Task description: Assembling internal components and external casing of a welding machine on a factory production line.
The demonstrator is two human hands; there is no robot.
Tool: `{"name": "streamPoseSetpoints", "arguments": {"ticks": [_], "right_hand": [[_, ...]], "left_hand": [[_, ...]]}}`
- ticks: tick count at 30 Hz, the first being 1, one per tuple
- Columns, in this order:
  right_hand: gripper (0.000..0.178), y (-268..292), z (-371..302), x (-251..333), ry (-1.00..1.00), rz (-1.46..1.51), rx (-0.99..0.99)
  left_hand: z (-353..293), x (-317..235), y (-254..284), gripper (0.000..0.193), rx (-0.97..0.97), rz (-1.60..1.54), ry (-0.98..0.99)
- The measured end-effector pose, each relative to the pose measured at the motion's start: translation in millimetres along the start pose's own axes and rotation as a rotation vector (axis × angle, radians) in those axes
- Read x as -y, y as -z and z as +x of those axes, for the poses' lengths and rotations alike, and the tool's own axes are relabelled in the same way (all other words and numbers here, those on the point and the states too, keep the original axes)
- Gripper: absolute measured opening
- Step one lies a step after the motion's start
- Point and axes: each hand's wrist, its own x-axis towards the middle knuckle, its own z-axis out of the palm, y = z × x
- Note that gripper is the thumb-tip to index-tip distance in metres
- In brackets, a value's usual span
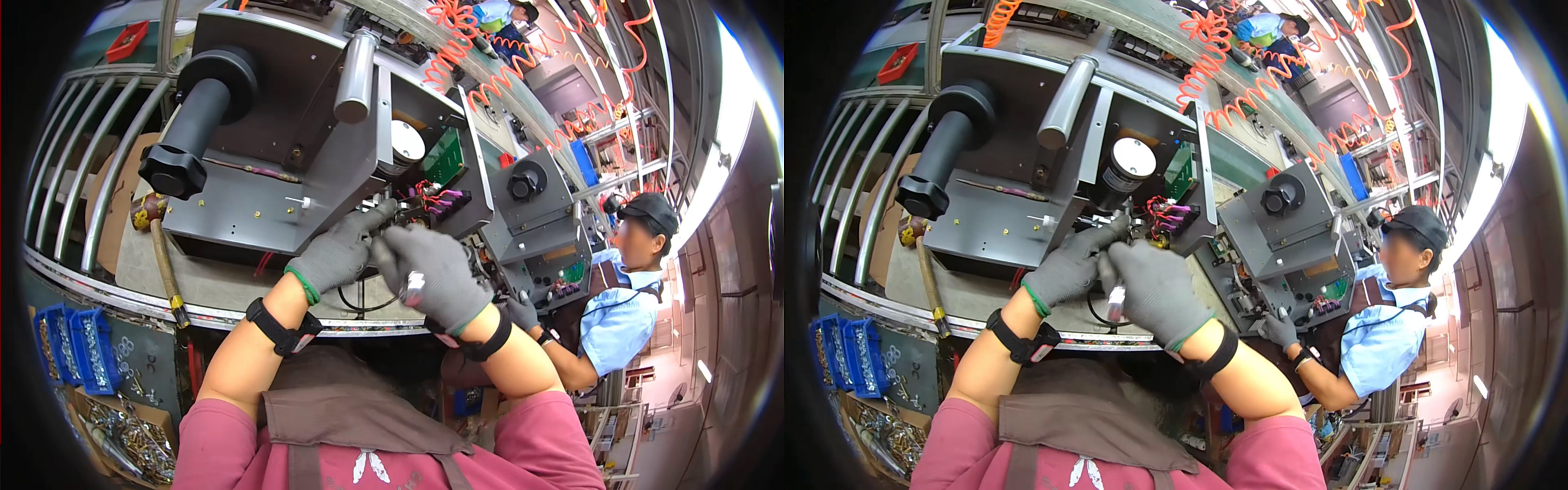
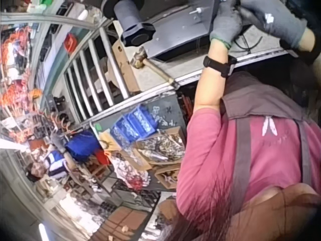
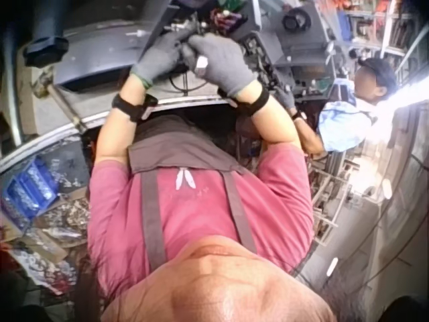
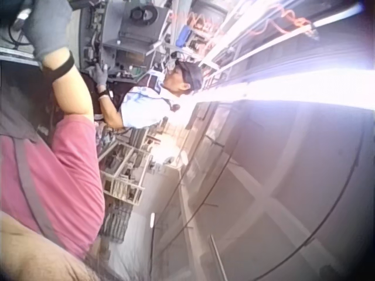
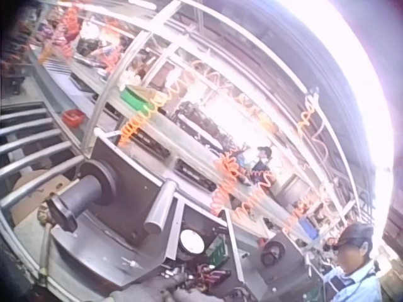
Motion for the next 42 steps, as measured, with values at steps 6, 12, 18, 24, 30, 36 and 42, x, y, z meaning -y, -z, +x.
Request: {"name": "streamPoseSetpoints", "arguments": {"ticks": [6,12,18,24,30,36,42], "right_hand": [[0.006,-34,-50,-13,0.059,0.073,-0.186],[0.013,-100,-79,-37,0.083,0.051,-0.264],[0.017,-136,-76,-56,0.039,0.244,-0.185],[0.014,-115,-77,-44,0.044,0.321,-0.238],[0.009,-40,-68,-34,0.095,0.247,-0.188],[0.007,-4,-28,-11,0.112,0.156,-0.041],[0.018,6,5,7,0.006,0.082,0.050]], "left_hand": [[-2,6,-1,0.061,-0.088,0.158,-0.022],[-1,8,-4,0.060,-0.101,0.020,-0.104],[1,7,-4,0.063,-0.104,0.052,-0.104],[-1,-2,-1,0.066,-0.067,-0.020,0.020],[-4,-4,4,0.065,-0.053,-0.065,-0.005],[-6,7,4,0.050,-0.087,-0.120,-0.142],[-1,18,1,0.054,-0.135,-0.004,-0.119]]}}
